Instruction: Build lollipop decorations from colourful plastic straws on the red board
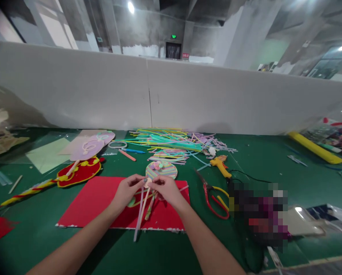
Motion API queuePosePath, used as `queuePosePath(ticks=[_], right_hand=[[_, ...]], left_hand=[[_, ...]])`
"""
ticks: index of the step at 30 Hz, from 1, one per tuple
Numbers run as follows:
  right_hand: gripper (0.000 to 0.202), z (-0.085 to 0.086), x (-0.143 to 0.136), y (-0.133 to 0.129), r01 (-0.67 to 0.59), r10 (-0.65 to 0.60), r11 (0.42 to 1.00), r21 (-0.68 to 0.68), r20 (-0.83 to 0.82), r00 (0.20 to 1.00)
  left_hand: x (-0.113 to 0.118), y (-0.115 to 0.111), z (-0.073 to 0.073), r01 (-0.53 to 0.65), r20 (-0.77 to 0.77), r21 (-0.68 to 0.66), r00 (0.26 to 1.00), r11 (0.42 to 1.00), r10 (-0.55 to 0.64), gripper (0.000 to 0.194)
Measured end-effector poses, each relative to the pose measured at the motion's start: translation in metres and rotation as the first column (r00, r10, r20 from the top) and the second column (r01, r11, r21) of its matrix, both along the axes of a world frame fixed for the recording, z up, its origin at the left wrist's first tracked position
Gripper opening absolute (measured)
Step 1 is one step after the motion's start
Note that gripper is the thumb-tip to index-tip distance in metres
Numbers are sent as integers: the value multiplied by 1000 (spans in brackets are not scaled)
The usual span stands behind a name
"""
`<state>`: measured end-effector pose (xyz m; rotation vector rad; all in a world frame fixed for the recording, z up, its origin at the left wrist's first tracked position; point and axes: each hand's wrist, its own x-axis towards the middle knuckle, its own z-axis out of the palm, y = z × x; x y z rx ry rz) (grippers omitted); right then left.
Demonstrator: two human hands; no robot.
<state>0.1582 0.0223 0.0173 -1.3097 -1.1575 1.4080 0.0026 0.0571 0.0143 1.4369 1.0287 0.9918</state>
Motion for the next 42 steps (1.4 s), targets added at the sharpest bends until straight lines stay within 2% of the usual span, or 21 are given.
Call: queuePosePath(ticks=[3, 6, 9, 13, 17, 24, 34, 42], right_hand=[[26, -3, -10, -5, 35, -35, 999, 29, -12, 999], [22, -9, -19, -10, 168, -170, 981, 96, 15, 985], [22, -15, -24, -13, 218, -224, 968, 125, 33, 974], [23, -20, -25, -13, 233, -233, 972, 42, -15, 972], [22, -24, -23, -11, 225, -224, 974, 18, -40, 974], [22, -30, -25, -11, 219, -221, 975, -39, -53, 974], [21, -17, -24, -12, 210, -210, 977, -29, 21, 977], [25, -15, -23, -12, 242, -242, 970, -5, 6, 970]], left_hand=[[-2, 0, 2, -21, -33, -35, 999, 999, 20, 16], [-3, 2, 0, -13, -42, -67, 999, 998, 11, 15], [-3, 5, -4, -18, -50, -87, 999, 996, 13, 15], [-5, 5, -4, 32, -76, -91, 996, 995, -39, 16], [-5, 4, -1, 75, -114, -48, 990, 996, -80, 16], [-5, 3, -4, 11, -72, -125, 997, 992, -20, 13], [-5, 4, -4, 19, -136, -97, 990, 995, -32, 12], [-6, 2, -2, 163, -137, -35, 977, 986, -166, 25]])
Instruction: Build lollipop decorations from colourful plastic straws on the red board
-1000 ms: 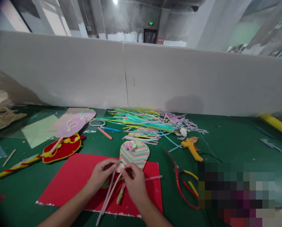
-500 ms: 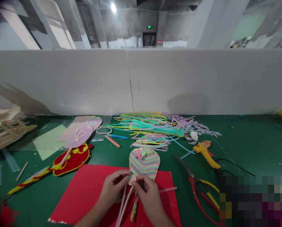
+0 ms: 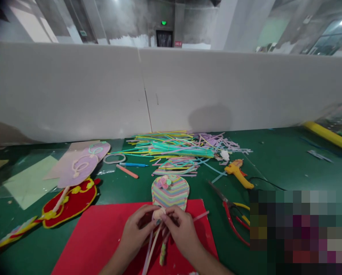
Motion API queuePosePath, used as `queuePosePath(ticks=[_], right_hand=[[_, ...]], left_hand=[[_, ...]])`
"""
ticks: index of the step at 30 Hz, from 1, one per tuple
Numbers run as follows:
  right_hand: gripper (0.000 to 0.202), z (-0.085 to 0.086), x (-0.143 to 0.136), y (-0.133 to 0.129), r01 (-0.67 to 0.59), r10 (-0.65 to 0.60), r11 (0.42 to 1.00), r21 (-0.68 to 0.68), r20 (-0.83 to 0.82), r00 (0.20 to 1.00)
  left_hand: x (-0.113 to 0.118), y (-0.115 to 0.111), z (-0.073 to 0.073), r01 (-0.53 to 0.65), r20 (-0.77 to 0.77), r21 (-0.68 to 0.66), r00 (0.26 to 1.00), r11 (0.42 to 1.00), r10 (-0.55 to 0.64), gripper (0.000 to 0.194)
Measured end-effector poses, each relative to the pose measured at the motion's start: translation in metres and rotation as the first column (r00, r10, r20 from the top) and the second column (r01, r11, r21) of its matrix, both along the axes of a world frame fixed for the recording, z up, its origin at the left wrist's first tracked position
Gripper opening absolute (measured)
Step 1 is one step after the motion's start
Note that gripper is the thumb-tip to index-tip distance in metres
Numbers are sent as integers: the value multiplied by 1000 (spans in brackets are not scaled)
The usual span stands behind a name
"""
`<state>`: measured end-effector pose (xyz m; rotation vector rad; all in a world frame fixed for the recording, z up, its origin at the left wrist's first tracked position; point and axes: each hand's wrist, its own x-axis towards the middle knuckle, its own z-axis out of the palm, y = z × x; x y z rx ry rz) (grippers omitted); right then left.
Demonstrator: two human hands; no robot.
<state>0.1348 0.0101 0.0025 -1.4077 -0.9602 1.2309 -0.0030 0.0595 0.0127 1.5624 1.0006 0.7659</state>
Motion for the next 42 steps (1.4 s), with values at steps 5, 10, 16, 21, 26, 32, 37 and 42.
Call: queuePosePath(ticks=[5, 10, 16, 21, 26, 32, 37, 42], right_hand=[[26, 1, 2, 1, 6, -6, 1000, 0, -11, 1000], [26, -5, 4, 2, -54, 56, 998, 35, -71, 996], [22, -1, 5, 3, -28, 31, 998, 47, -57, 998], [20, 2, 6, 3, -40, 42, 998, 44, -45, 998], [20, 1, 5, 2, -20, 21, 999, 32, -48, 999], [23, 1, 4, 1, -33, 31, 999, -20, -84, 996], [23, -1, 4, 2, -32, 31, 999, -15, -38, 999], [23, -2, 4, 2, -43, 43, 999, 17, -10, 999]], left_hand=[[2, 1, 0, -15, -65, -14, 998, 1000, 14, 24], [3, -1, -3, -35, -69, 31, 997, 999, 37, 29], [2, 0, -7, 17, -96, 82, 995, 996, -9, 31], [1, 2, -10, 15, -131, 78, 991, 997, -5, 32], [-1, 3, -11, 4, -182, 70, 983, 998, 9, 29], [0, 3, -10, -9, -180, 53, 983, 999, 19, 27], [2, 4, -7, -28, -161, 39, 986, 999, 34, 27], [3, 1, -1, -12, -125, 33, 992, 999, 16, 26]])
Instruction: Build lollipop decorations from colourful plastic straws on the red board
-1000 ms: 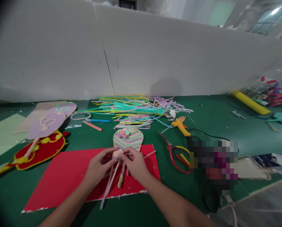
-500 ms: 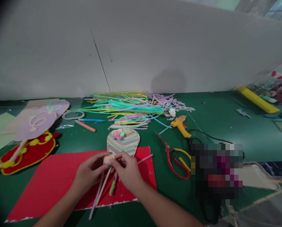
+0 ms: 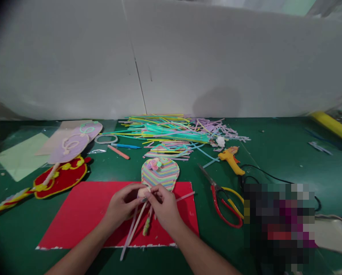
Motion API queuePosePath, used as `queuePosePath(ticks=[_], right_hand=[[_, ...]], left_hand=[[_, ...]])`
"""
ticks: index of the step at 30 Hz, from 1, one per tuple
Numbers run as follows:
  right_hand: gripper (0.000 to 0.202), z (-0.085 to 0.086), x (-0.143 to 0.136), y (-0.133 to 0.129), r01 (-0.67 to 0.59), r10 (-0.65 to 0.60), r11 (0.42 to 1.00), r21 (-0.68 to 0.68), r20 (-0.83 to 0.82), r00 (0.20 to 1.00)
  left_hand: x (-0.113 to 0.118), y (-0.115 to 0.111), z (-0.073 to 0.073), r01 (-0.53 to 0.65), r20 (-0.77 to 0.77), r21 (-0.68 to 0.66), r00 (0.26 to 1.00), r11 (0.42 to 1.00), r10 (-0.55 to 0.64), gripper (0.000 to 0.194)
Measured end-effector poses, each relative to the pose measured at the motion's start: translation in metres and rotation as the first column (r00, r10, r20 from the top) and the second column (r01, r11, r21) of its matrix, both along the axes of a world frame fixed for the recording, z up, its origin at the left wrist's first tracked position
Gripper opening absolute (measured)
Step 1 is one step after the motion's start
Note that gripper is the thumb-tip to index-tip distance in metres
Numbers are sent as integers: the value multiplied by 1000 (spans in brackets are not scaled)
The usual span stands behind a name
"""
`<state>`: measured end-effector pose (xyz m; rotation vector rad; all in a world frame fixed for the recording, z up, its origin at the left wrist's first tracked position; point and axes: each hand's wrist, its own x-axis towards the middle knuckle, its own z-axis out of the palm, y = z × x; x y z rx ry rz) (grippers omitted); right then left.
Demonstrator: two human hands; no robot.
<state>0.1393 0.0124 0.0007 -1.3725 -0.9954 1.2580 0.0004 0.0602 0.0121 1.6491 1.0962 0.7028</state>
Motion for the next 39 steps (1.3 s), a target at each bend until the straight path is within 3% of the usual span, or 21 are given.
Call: queuePosePath(ticks=[7, 15, 21, 30, 39], right_hand=[[26, 2, -2, 1, 15, -16, 999, 38, 24, 1000], [27, 2, -2, 0, -13, 11, 999, 48, 41, 999], [29, -2, -1, 2, 5, -8, 999, 43, 51, 999], [29, -3, -4, 1, 47, -52, 996, 70, 72, 996], [28, 4, -2, -2, -14, -2, 993, 116, 132, 991]], left_hand=[[-1, -2, 1, -3, 54, -24, 999, 1000, 5, 27], [-2, 1, 5, -40, -27, 11, 999, 999, 40, 22], [-3, 2, -2, 3, -7, 15, 1000, 1000, -3, 26], [-3, 1, -4, 100, 47, 72, 993, 992, -104, 33], [-4, 0, -7, 48, 23, 176, 998, 983, -52, 28]])
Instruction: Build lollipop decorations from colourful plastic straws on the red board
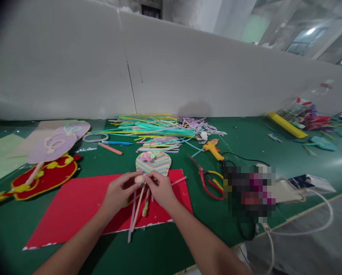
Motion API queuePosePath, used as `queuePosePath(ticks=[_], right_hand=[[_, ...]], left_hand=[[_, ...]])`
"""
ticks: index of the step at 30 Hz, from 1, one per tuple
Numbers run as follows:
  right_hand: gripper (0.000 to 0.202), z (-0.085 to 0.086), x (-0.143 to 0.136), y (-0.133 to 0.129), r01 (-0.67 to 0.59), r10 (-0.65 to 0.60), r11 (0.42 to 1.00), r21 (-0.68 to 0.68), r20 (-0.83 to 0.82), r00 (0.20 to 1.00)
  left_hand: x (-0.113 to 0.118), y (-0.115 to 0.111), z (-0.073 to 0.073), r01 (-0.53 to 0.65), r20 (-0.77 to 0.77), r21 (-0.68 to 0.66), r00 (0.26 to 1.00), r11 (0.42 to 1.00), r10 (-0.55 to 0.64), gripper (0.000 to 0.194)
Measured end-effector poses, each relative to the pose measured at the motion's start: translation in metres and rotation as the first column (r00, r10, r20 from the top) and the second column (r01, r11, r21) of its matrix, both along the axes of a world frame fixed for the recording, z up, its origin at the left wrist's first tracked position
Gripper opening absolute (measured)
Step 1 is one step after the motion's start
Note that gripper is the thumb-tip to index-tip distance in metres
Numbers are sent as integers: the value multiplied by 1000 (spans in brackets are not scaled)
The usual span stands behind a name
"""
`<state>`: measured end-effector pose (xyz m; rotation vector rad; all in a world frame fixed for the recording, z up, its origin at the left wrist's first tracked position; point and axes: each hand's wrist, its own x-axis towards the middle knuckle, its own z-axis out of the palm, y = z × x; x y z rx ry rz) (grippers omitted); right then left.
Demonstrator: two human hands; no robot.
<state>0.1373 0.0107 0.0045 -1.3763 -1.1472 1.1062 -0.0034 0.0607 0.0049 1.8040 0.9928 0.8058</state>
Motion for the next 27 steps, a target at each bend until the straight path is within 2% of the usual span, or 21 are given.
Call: queuePosePath(ticks=[5, 10, 14, 20, 24, 27], right_hand=[[24, 5, 3, -1, -13, 11, 1000, 27, 68, 998], [24, 17, 9, 6, -101, 103, 995, -25, 106, 989], [25, 19, 10, 10, -86, 87, 996, -24, 67, 994], [21, 6, 10, 10, -77, 73, 996, -39, -95, 993], [25, 3, 11, 12, -28, 20, 998, -50, -161, 987], [29, 4, 18, 14, 90, -96, 995, -36, -199, 975]], left_hand=[[1, -1, 3, 10, 28, -8, 1000, 1000, -10, 27], [1, 0, 4, -9, 68, -43, 998, 999, 12, 28], [1, 2, 0, -13, 87, -71, 996, 997, 19, 28], [2, 1, 1, 31, 106, -166, 994, 986, -13, 34], [3, -1, 8, -70, 121, -180, 988, 981, 93, 29], [0, 0, 8, -156, 139, -127, 975, 979, 174, 31]])
